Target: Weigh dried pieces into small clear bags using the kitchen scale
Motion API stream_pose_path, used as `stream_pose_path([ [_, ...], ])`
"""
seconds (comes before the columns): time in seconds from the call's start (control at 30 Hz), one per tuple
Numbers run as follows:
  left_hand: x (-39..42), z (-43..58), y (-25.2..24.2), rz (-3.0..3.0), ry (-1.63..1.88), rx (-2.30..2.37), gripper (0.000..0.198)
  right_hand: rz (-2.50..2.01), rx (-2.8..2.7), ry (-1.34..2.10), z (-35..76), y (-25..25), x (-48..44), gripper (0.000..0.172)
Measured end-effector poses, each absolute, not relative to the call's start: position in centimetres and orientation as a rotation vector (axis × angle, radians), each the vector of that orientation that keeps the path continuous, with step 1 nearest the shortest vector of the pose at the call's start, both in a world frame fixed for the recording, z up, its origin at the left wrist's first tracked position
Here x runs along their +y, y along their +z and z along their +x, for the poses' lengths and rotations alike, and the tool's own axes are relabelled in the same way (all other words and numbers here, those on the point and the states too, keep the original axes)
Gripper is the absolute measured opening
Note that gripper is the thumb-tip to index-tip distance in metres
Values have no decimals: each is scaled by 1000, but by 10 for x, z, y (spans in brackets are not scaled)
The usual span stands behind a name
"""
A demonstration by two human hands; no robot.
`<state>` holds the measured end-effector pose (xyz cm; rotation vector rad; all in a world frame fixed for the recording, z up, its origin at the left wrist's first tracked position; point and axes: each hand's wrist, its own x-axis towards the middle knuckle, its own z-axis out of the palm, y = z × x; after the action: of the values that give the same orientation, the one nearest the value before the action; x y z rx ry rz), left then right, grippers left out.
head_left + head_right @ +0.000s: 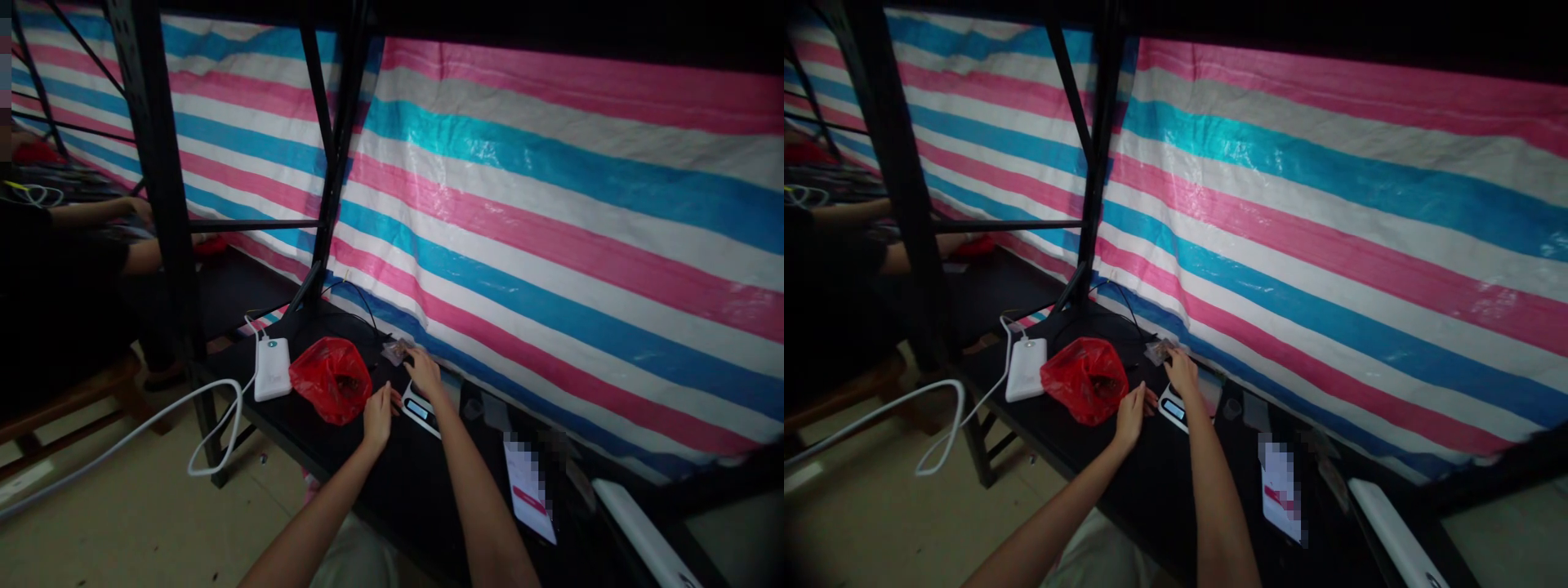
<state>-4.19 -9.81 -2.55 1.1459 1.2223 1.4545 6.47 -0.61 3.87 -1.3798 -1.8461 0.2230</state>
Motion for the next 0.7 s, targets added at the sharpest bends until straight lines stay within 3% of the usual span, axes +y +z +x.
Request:
stream_pose_path([
  [0.2,-98,-41,-25,1200,1423,1172,56,-1812,-1934,-246,145,46,-35,33],
  [0.43,-95,-40,-26,1201,1410,1149,55,-2266,-2016,-24,273,46,-80,32],
  [0.7,-93,-40,-32,1221,1412,1134,53,-2273,-2078,-26,279,27,-94,16],
])
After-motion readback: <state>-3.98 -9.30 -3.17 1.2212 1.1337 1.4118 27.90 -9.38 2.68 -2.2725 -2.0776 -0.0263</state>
